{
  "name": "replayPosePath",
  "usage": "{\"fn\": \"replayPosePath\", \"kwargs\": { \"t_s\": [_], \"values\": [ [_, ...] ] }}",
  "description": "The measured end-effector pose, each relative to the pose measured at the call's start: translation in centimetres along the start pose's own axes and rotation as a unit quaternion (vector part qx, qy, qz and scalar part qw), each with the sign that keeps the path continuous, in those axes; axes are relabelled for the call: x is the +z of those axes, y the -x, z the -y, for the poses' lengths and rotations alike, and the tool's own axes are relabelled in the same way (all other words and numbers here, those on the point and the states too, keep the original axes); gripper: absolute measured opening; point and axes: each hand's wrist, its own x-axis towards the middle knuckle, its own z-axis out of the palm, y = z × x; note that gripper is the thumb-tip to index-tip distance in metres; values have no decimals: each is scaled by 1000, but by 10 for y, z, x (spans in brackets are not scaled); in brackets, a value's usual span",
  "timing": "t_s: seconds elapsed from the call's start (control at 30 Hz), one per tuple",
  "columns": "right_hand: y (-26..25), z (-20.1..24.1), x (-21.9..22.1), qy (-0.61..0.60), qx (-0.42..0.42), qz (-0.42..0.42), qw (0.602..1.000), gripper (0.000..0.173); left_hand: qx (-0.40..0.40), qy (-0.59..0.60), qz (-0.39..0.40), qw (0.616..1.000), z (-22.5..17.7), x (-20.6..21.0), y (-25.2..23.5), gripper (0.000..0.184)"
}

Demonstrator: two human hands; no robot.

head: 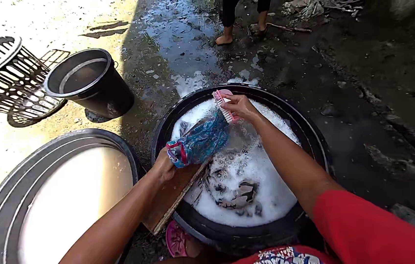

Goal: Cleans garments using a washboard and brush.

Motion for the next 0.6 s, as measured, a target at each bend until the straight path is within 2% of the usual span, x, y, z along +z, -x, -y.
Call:
{"fn": "replayPosePath", "kwargs": {
  "t_s": [0.1, 0.17, 0.23, 0.33, 0.37, 0.43, 0.47, 0.53, 0.6],
  "values": [
    [16, -74, -2, 229, 22, -94, 969, 48, 53, -88, -63, 993, 10, -18, -10, 11],
    [39, -107, 0, 297, 89, -94, 946, 46, 129, -225, -48, 965, 24, -34, -8, 10],
    [54, -119, 3, 291, 136, -78, 944, 44, 178, -414, -29, 892, 32, -43, 0, 22],
    [54, -105, 10, 340, 175, -58, 922, 40, 143, -618, 16, 773, 34, -37, 15, 45],
    [49, -93, 17, 345, 162, -59, 922, 38, 126, -664, 27, 737, 34, -33, 16, 52],
    [48, -70, 47, 304, 28, -88, 948, 37, 132, -718, 36, 682, 37, -27, 14, 57],
    [58, -55, 69, 272, -30, -66, 960, 40, 131, -732, 37, 668, 38, -25, 13, 56],
    [93, -22, 115, 215, -122, 27, 969, 39, 118, -749, 39, 651, 39, -22, 13, 50],
    [114, 3, 134, 208, -130, 143, 959, 36, 78, -760, 48, 644, 34, -17, 15, 49]
  ]
}}
